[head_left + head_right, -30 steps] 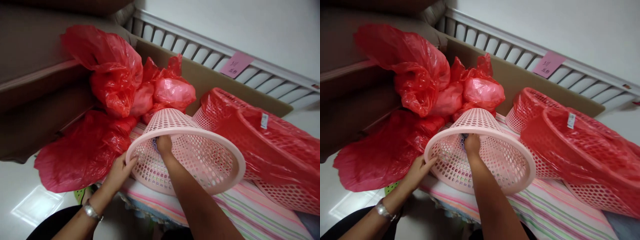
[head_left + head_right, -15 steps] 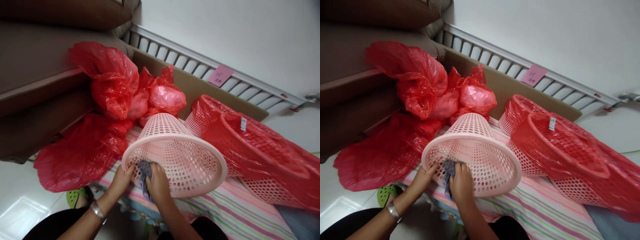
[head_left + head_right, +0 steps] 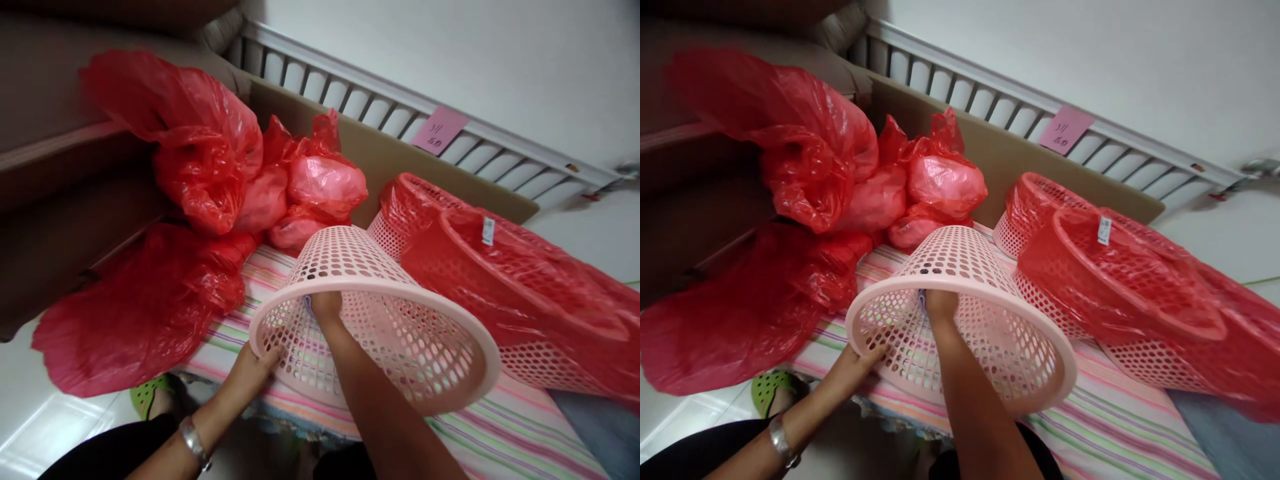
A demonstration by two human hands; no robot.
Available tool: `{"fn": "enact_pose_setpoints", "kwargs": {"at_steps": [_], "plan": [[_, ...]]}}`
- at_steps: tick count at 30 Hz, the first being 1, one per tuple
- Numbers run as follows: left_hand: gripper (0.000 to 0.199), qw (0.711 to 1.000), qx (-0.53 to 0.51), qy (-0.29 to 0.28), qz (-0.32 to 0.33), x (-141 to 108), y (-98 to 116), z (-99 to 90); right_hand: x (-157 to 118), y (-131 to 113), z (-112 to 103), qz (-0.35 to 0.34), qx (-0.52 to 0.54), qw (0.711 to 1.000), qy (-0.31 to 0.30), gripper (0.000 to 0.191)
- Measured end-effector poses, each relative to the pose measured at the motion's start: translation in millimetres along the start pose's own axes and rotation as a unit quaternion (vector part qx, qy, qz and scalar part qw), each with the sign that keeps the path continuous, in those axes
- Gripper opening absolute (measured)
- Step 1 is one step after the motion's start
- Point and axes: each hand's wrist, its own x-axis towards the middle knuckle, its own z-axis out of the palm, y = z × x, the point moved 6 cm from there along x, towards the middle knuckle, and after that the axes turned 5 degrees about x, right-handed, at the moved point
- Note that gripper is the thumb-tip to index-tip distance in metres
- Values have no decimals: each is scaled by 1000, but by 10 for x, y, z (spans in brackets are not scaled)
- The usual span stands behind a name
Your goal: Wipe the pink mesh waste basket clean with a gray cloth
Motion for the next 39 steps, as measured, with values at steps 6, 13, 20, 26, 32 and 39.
{"fn": "enact_pose_setpoints", "kwargs": {"at_steps": [6,13,20,26,32,39], "plan": [[35,991,119,64,11,54,270,-431,199,56,68,3,-40,999,-18,39],[38,986,152,63,23,137,79,-380,-374,-253,-81,-19,-56,997,-44,25],[34,990,122,67,25,121,70,-475,-1565,-574,-221,-119,26,987,-101,30],[38,988,136,52,-45,150,-87,-447,-772,-480,-56,-59,-32,996,-67,30],[37,986,146,23,-81,138,-34,-443,150,-306,193,-15,-96,995,-35,33],[41,984,173,39,-2,212,199,-668,245,-239,261,-38,-110,992,-38,34]]}}
